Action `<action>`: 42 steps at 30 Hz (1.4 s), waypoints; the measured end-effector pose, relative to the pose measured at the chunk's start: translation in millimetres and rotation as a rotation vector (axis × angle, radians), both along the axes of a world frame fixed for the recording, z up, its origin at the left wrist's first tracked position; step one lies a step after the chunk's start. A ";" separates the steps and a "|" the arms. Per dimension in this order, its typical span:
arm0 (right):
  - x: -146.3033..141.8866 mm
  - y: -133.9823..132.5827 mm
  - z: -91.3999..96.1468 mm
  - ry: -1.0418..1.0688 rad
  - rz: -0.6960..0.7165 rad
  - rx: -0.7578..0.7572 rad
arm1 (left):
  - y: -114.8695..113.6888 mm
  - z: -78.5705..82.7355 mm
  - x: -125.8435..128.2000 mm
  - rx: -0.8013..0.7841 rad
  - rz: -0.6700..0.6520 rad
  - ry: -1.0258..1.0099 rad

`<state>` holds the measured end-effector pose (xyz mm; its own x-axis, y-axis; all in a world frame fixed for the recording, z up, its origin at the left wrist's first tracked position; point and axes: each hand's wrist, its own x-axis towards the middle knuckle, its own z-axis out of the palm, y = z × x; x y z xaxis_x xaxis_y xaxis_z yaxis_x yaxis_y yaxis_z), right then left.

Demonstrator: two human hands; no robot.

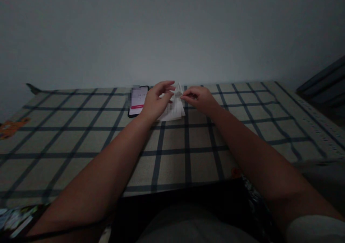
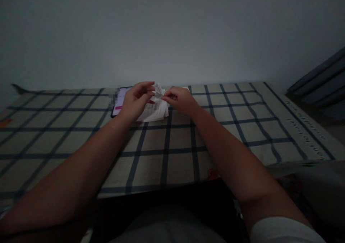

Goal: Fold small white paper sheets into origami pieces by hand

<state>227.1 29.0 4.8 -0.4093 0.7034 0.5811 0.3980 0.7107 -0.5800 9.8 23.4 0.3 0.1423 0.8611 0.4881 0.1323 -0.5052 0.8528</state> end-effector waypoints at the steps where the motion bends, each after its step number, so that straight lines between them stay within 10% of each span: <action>1: -0.1 0.3 -1.1 -0.010 0.013 -0.007 | -0.9 2.2 -0.9 0.015 0.017 -0.006; 25: 5.0 -4.7 8.6 0.104 -0.066 -0.018 | -3.0 10.3 -6.2 0.117 -0.022 0.252; 42: -1.7 -7.5 12.7 0.209 0.120 -0.238 | -2.0 12.8 -8.9 -0.044 -0.242 0.181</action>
